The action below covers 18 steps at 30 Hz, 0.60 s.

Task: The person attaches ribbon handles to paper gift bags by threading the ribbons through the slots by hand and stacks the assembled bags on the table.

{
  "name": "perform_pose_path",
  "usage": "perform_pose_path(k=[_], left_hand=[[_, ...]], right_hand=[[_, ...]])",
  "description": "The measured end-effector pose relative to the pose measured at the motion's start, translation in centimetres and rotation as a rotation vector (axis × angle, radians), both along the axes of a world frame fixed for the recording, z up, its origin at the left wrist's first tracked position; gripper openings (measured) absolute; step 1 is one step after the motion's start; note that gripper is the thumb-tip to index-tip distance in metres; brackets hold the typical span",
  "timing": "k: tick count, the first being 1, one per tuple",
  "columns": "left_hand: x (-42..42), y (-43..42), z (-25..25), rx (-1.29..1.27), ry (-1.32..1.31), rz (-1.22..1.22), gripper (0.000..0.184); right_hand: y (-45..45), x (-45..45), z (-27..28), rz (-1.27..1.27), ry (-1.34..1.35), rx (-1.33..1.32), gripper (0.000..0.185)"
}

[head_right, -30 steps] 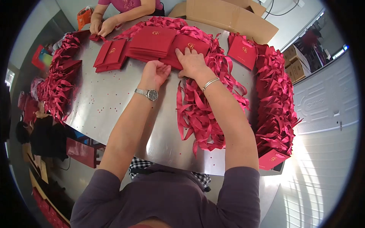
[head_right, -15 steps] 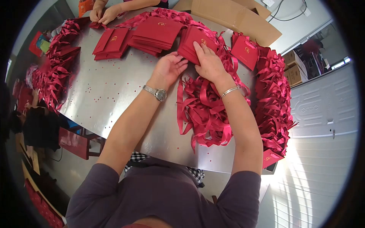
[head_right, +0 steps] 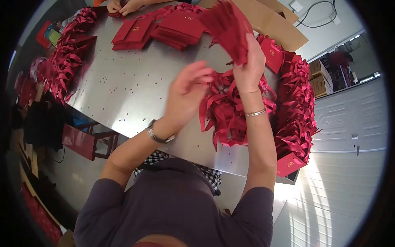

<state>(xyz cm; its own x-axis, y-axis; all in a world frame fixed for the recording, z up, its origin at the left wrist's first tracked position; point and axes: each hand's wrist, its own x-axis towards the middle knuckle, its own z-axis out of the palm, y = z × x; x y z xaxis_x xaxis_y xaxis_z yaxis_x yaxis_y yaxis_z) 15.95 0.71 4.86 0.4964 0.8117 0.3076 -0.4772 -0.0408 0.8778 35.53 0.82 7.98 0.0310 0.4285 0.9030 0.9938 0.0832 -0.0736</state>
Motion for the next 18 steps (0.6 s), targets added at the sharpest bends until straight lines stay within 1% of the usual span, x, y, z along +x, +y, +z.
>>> perform_pose_path(k=[2, 3, 4, 5, 6, 7, 8, 9, 10, 11, 12, 13, 14, 15, 16, 17, 18], left_hand=[[-4.2, -0.3, -1.9, 0.007, 0.024, 0.179, 0.052], [-6.3, -0.3, -3.2, -0.003, 0.044, 0.265, 0.052], [-8.2, -0.3, -4.2, -0.097, 0.058, 0.364, 0.052], [-10.1, 0.2, -6.0, -0.073, 0.113, 0.498, 0.051], [-11.6, 0.2, -6.4, -0.078, 0.128, 0.578, 0.049], [-13.3, 0.5, -7.1, 0.018, 0.297, 0.639, 0.047], [-14.7, 0.3, -7.4, -0.007, 0.414, 0.629, 0.048], [-15.6, 0.4, -7.5, 0.105, 0.521, 0.616, 0.047], [-16.1, 0.4, -7.4, 0.217, 0.621, 0.606, 0.046], [-16.1, 0.4, -7.1, 0.306, 0.644, 0.598, 0.043], [-15.9, 0.7, -6.9, 0.302, 0.65, 0.586, 0.043], [-15.7, 1.3, -6.7, 0.486, 0.732, 0.615, 0.043], [-15.3, 2.0, -6.6, 0.672, 0.809, 0.641, 0.044], [-15.0, 2.8, -6.7, 0.688, 0.844, 0.598, 0.048], [-14.6, 3.2, -6.7, 0.68, 0.848, 0.587, 0.048], [-14.1, 3.5, -6.5, 0.726, 0.93, 0.588, 0.051], [-13.9, 3.5, -6.4, 0.774, 1.012, 0.589, 0.054]], right_hand=[[-0.6, -2.9, 0.4, 0.095, -0.211, 0.027, 0.052], [-1.6, -5.5, -0.3, 0.094, -0.255, 0.006, 0.05], [-2.3, -7.4, -1.7, 0.13, -0.29, -0.085, 0.045], [-3.3, -9.8, -3.6, 0.122, -0.316, -0.224, 0.041], [-4.2, -12.1, -6.0, 0.153, -0.291, -0.344, 0.042], [-5.3, -14.2, -7.5, 0.21, -0.235, -0.568, 0.051], [-5.7, -15.5, -8.0, 0.262, -0.198, -0.631, 0.058], [-6.2, -16.4, -7.9, 0.313, -0.158, -0.696, 0.065], [-6.2, -16.3, -7.3, 0.34, -0.14, -0.8, 0.078], [-6.5, -16.1, -6.9, 0.331, -0.133, -0.809, 0.078], [-6.8, -16.0, -6.7, 0.37, -0.143, -0.806, 0.078], [-7.3, -16.0, -6.8, 0.41, -0.152, -0.801, 0.078], [-7.9, -15.9, -7.0, 0.395, -0.181, -0.818, 0.076], [-8.6, -15.7, -6.9, 0.393, -0.171, -0.827, 0.076], [-9.4, -15.4, -6.5, 0.415, -0.143, -0.815, 0.075], [-10.0, -15.0, -6.1, 0.437, -0.119, -0.8, 0.075], [-10.7, -14.6, -5.8, 0.337, -0.118, -0.733, 0.063]])
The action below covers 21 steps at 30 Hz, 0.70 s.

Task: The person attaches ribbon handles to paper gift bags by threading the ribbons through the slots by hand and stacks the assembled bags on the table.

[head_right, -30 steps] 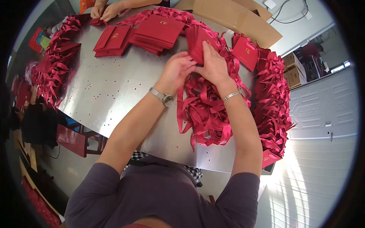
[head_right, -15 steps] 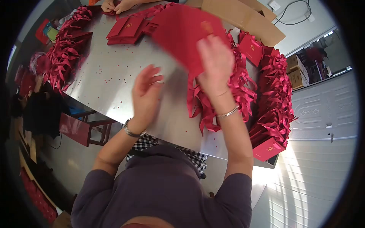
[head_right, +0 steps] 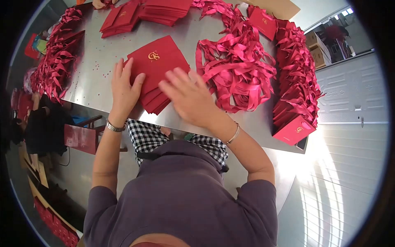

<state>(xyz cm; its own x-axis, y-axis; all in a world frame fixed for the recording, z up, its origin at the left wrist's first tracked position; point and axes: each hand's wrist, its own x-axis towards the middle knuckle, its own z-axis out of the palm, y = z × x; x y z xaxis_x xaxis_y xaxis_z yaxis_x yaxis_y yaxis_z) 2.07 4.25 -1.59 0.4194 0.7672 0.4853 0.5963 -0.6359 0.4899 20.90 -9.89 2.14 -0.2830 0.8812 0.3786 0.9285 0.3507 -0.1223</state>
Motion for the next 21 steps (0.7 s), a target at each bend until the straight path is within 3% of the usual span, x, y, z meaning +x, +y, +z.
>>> perform_pose_path(k=[2, 5, 10, 13, 14, 16, 17, 21], left_hand=[[0.5, -1.4, 0.4, 0.014, 0.132, -0.002, 0.067], [1.1, -6.0, 1.8, -0.012, 0.255, -0.128, 0.081], [1.2, -5.9, -0.2, 0.02, 0.324, -0.126, 0.066], [0.9, -3.5, -0.8, 0.102, 0.253, -0.085, 0.057], [0.9, -2.6, -0.9, 0.107, 0.226, -0.074, 0.056], [0.7, -1.9, -0.8, 0.125, 0.201, -0.068, 0.051], [0.6, -2.1, -0.5, 0.165, 0.271, -0.05, 0.049], [-0.5, -6.2, 0.9, 0.157, 0.397, -0.019, 0.045]], right_hand=[[-0.6, 1.2, -1.6, -0.184, 0.35, 0.055, 0.064], [0.0, 2.0, -2.7, -0.336, 0.493, -0.004, 0.067], [1.2, 3.5, -3.9, -0.362, 0.564, -0.166, 0.049], [1.7, 3.9, -5.3, -0.428, 0.79, -0.087, 0.017], [2.0, 3.9, -5.2, -0.423, 0.795, -0.085, 0.017], [2.4, 4.1, -4.9, -0.505, 1.238, -0.16, 0.017], [2.8, 3.7, -4.4, -0.416, 1.435, -0.064, 0.02], [2.3, 3.5, -2.2, -0.438, 1.634, -0.176, 0.029]])
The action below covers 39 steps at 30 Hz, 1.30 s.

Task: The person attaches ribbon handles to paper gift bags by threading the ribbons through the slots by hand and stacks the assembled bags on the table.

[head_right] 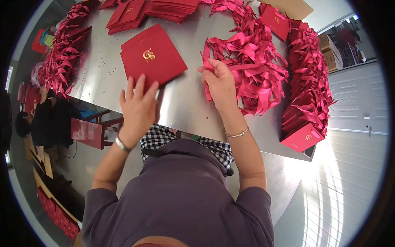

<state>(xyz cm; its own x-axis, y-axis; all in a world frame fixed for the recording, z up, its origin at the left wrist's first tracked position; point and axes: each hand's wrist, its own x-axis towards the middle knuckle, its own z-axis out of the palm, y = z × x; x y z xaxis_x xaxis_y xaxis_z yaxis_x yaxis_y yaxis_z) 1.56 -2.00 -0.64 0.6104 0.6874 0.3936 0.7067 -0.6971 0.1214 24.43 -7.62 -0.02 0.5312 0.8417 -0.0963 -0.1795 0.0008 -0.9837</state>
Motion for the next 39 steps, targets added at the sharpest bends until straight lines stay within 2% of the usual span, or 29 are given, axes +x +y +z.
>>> perform_pose_path(k=[3, 5, 7, 10, 13, 14, 15, 17, 18, 20, 21, 23, 25, 27, 33, 35, 38, 39], left_hand=[[-0.7, -2.3, -0.1, -0.125, 0.047, -0.036, 0.047], [-0.8, -2.6, 0.1, -0.142, 0.034, -0.033, 0.046], [-0.4, -1.9, 0.7, -0.081, -0.135, -0.039, 0.047], [1.6, 1.7, 1.9, 0.069, -0.247, -0.021, 0.047], [4.3, 6.5, 2.3, 0.124, -0.224, -0.081, 0.044], [5.1, 7.1, 2.7, -0.012, -0.133, -0.044, 0.038], [5.5, 7.5, 3.1, -0.011, -0.138, -0.044, 0.038], [6.0, 7.9, 3.8, -0.253, 0.056, -0.018, 0.033], [5.9, 8.1, 3.6, -0.255, 0.058, -0.019, 0.033], [5.5, 8.3, 3.1, -0.267, -0.134, -0.048, 0.029], [5.5, 8.1, 3.0, -0.27, -0.131, -0.049, 0.029], [5.2, 7.3, 2.8, -0.166, -0.299, -0.119, 0.029], [5.2, 7.0, 2.4, -0.151, -0.328, -0.158, 0.028], [5.2, 6.7, 2.2, -0.135, -0.361, -0.2, 0.027], [5.3, 5.8, 2.7, -0.339, -0.344, -0.163, 0.023], [5.2, 6.2, 3.0, -0.621, -0.335, -0.137, 0.023], [4.8, 7.2, 2.4, -0.695, -0.369, -0.189, 0.024], [4.7, 7.2, 2.3, -0.697, -0.37, -0.186, 0.024]], right_hand=[[-0.3, -0.2, -0.4, 0.081, 0.139, 0.025, 0.025], [-0.4, -1.1, -0.7, 0.107, 0.101, -0.023, 0.024], [-0.5, -2.2, -0.1, 0.139, 0.03, -0.105, 0.02], [-0.3, -3.3, -1.5, 0.12, -0.066, -0.072, 0.017], [0.2, -3.7, -2.1, 0.099, -0.154, -0.039, 0.015], [0.4, -3.8, -2.6, 0.099, -0.158, -0.039, 0.015], [0.7, -3.8, -3.3, 0.082, -0.192, 0.002, 0.015], [0.7, -3.7, -3.3, 0.065, -0.227, 0.043, 0.015], [0.5, -3.6, -2.7, 0.059, -0.18, 0.005, 0.014], [0.3, -3.7, -1.6, 0.051, -0.128, -0.036, 0.014], [0.2, -3.8, -1.0, 0.041, -0.099, -0.025, 0.014], [0.3, -4.1, -0.9, 0.031, -0.068, -0.02, 0.014], [0.9, -4.4, -1.1, -0.028, -0.223, 0.135, 0.012], [1.5, -4.4, -1.8, -0.043, -0.285, 0.115, 0.014], [1.7, -5.3, -1.4, -0.098, -0.549, 0.04, 0.018], [1.6, -5.4, -1.3, -0.073, -0.635, -0.028, 0.017], [1.9, -5.8, -1.6, -0.146, -0.609, -0.012, 0.014], [1.9, -5.9, -1.4, -0.162, -0.692, -0.007, 0.014]])
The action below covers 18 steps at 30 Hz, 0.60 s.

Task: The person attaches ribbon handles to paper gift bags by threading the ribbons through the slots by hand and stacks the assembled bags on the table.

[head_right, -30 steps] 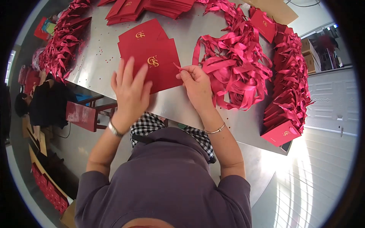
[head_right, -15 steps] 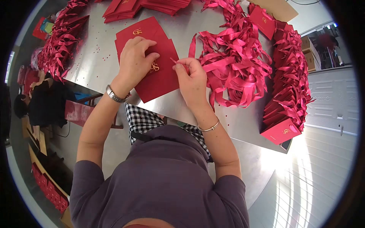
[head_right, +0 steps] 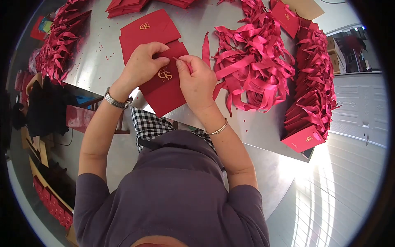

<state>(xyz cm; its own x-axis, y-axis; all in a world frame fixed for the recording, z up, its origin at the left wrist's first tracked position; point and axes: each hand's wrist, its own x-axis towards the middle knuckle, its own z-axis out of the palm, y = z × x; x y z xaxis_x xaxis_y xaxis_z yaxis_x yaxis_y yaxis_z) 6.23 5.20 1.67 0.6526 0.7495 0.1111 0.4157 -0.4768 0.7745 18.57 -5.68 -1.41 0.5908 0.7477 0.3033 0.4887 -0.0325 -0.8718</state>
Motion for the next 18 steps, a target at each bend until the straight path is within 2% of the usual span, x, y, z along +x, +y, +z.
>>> perform_pose_path(k=[1, 8, 14, 16, 18], left_hand=[[0.0, 0.0, 0.1, 0.007, 0.018, -0.018, 0.025], [0.1, -0.4, 0.0, -0.083, -0.011, -0.028, 0.025], [0.3, -1.4, -0.3, -0.033, -0.03, 0.009, 0.025], [0.4, -1.8, -0.5, -0.004, 0.0, 0.017, 0.025], [0.4, -1.8, -1.2, 0.07, 0.013, 0.015, 0.027]], right_hand=[[0.0, -0.1, 0.1, -0.016, -0.083, 0.003, 0.014], [0.4, 0.9, 0.6, 0.015, -0.201, -0.021, 0.012], [0.7, 1.5, 1.0, 0.1, -0.409, 0.069, 0.011], [0.7, 1.3, 1.7, 0.143, -0.826, -0.035, 0.01], [0.8, 1.5, 1.3, 0.187, -0.858, -0.046, 0.009]])
